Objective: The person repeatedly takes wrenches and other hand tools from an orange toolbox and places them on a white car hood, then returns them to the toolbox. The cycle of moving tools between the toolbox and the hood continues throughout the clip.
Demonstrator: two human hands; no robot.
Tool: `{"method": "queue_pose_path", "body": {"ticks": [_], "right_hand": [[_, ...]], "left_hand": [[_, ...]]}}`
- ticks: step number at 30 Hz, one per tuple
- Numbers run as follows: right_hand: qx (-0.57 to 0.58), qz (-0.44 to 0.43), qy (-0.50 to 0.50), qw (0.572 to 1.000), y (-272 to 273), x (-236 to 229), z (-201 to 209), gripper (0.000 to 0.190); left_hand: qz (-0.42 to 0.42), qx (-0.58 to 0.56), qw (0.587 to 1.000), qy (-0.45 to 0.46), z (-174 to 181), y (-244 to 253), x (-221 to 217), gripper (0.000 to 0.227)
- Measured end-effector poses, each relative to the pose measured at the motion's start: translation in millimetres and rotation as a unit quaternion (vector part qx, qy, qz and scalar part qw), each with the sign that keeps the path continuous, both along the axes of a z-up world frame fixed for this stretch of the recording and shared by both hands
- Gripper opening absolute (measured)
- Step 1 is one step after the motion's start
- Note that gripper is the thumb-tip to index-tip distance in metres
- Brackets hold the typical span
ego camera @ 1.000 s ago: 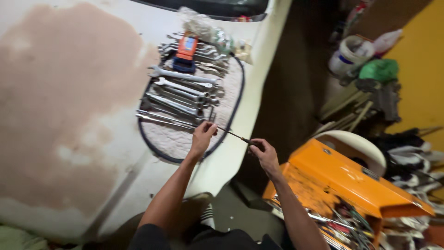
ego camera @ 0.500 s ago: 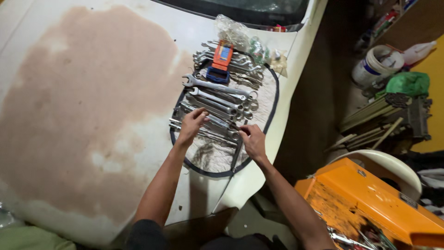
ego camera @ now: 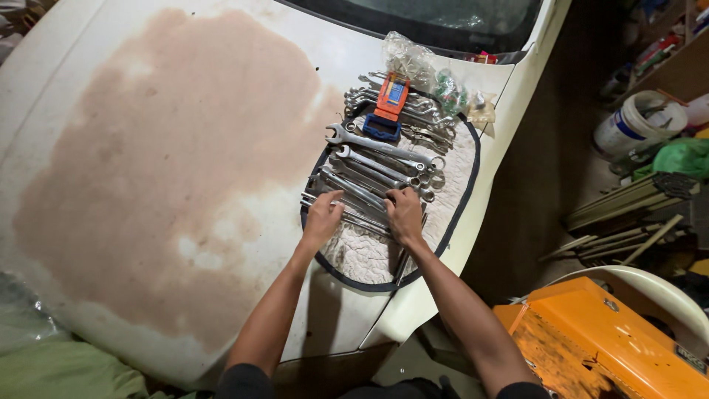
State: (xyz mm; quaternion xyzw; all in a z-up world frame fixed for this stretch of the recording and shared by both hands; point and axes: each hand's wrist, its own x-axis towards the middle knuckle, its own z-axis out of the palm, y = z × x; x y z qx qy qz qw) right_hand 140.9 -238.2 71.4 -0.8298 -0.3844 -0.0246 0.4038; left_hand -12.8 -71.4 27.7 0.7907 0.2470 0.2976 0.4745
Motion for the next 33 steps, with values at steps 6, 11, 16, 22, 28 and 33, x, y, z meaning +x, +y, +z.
{"method": "queue_pose_path", "body": {"ticks": [6,11,16,22,28,33], "right_hand": [[-0.022,-0.024,0.039,0.999,-5,1,0,0.023],[0.013,-0.002,0.022,1.0,-23,1,-3,0.028],[0.03,0.016,0.038,0.999,-52,-2,9,0.028],[0.038,0.024,0.004,0.999,-102,-11,22,0.029],[0.024,-0.016,-0.042,0.999,-187,-5,18,0.035],[0.003,-0.097,-0.061,0.993,-287,10,5,0.04]], "left_hand": [[-0.008,-0.015,0.999,0.028,17,-10,-5,0.033],[-0.008,-0.018,1.0,0.015,24,-26,2,0.032],[-0.02,-0.015,0.999,0.043,31,-48,15,0.031],[-0.066,0.047,0.997,-0.007,33,-83,38,0.029],[-0.1,0.055,0.993,0.003,44,-147,69,0.027],[-0.138,0.122,0.983,-0.013,54,-223,99,0.026]]}}
